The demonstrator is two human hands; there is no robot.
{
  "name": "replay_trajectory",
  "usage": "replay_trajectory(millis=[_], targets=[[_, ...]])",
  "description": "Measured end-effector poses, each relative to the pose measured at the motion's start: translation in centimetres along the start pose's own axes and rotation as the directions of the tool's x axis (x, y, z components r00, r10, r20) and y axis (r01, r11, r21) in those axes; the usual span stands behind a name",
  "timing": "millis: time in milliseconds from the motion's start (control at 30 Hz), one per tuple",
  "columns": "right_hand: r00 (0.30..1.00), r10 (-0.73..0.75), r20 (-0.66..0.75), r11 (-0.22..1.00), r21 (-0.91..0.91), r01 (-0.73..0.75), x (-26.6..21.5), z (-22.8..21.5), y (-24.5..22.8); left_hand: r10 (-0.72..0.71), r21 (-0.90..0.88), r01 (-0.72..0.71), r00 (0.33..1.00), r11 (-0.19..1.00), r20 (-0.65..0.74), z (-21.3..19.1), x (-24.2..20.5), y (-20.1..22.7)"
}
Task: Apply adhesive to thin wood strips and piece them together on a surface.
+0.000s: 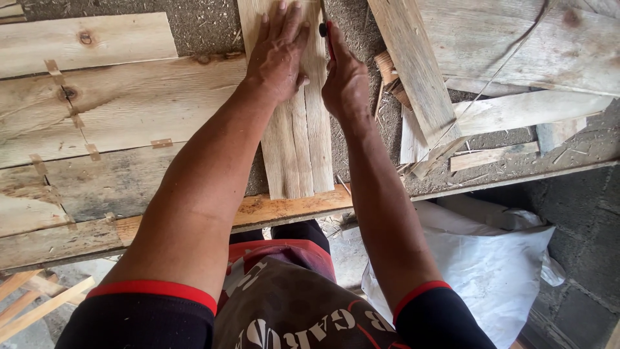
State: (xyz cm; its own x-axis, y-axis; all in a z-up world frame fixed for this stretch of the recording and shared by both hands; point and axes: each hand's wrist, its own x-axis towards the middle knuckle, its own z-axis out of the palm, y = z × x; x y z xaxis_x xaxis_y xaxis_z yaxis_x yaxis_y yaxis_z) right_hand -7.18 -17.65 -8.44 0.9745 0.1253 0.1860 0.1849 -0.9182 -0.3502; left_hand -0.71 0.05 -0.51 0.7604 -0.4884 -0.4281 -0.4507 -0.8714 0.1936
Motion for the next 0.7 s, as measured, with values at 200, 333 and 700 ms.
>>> replay_trajectory(millis=[200, 333, 700], targets=[[0.852, 0.404, 0.333, 0.856, 0.189, -0.481, 0.9, -4.1, -4.8, 0.045, -0.050, -0.046, 0.999, 0.998, -0.030, 1.4, 0.3, -1.0], [0.866, 0.425, 0.265, 0.836, 0.251, -0.487, 0.3, -3.5, -5.0, 0.028, -0.013, -0.028, 1.000, 1.000, 0.013, 0.2, -0.1, -0.4], [0.921, 0.360, 0.149, 0.883, 0.262, -0.388, -1.9, -2.4, -4.8, 0.024, 0.000, -0.024, 1.000, 1.000, 0.017, 0.5, 0.0, -0.7]])
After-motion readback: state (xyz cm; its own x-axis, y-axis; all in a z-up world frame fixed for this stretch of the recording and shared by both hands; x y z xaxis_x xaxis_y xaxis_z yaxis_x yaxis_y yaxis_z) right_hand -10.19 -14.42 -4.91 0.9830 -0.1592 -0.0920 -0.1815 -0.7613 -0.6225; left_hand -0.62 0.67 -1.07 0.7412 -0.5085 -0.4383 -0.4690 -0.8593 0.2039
